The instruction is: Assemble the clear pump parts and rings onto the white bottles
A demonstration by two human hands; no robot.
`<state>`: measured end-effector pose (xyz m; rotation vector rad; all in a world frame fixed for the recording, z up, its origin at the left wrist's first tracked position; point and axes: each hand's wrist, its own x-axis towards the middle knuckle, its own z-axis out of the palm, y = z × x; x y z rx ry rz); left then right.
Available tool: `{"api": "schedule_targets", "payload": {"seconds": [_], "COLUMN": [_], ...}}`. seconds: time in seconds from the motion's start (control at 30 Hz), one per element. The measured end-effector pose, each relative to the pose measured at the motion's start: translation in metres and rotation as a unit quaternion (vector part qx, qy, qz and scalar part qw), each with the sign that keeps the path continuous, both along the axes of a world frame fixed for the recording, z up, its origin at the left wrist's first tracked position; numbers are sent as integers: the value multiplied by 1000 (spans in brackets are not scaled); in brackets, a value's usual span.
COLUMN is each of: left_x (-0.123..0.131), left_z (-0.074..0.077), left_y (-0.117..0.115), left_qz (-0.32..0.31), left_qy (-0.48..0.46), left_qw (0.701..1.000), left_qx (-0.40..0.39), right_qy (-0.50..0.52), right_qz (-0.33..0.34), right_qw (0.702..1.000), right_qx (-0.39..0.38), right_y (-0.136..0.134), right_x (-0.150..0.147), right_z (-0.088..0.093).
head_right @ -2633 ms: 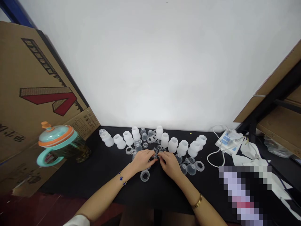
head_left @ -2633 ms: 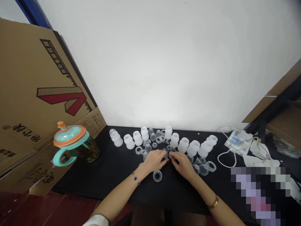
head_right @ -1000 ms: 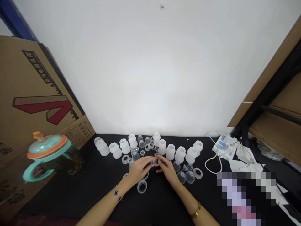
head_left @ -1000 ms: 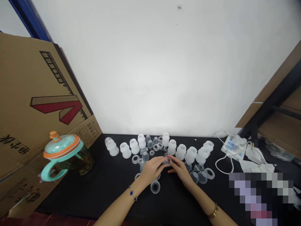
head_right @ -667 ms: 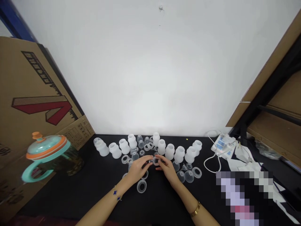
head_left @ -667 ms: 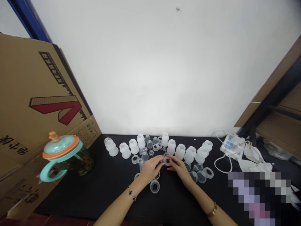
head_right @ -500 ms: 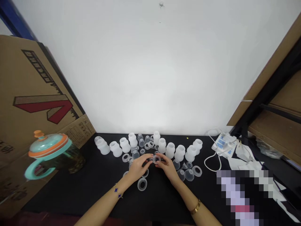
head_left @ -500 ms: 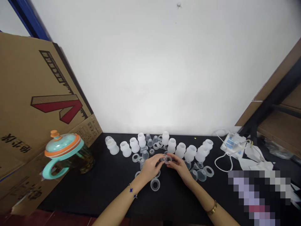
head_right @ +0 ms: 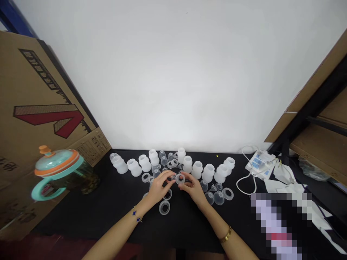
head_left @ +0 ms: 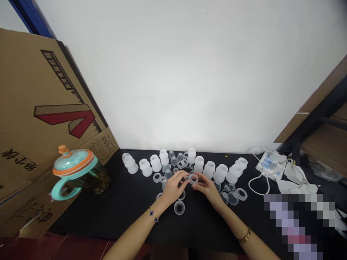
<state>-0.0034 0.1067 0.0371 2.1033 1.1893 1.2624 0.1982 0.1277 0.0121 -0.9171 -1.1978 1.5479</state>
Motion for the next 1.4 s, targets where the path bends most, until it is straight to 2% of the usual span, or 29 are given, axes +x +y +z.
{"api": "schedule_targets", "payload": {"seconds": [0.23, 0.43, 0.6, 0.77, 1.07, 1.2, 1.4], "left_x": [-2, 0, 3, 3, 2, 2, 5], "left_z": [-1, 1, 4, 2, -3, -2, 5], "left_y": [2, 0, -2, 0, 3, 3, 0], "left_qz": [27, 11, 12, 23, 24, 31, 19], "left_qy": [-32, -35, -31, -41, -58, -68, -104], "left_qw": [998, 997, 998, 999, 998, 995, 984], "left_qx": [-41, -62, -48, -24, -23, -73, -143], "right_qy": [36, 119, 140, 136, 57, 7, -78], "right_qz": [0, 29, 47, 39, 2, -33, -51], "right_qw": [998, 987, 982, 983, 996, 999, 991], "right_qx": [-55, -105, -115, -116, -75, -4, 92], "right_y": [-4, -7, -6, -10, -12, -12, -18], "right_x": [0, 0, 1, 2, 1, 0, 1], "right_z": [9, 13, 13, 19, 24, 21, 17]}}
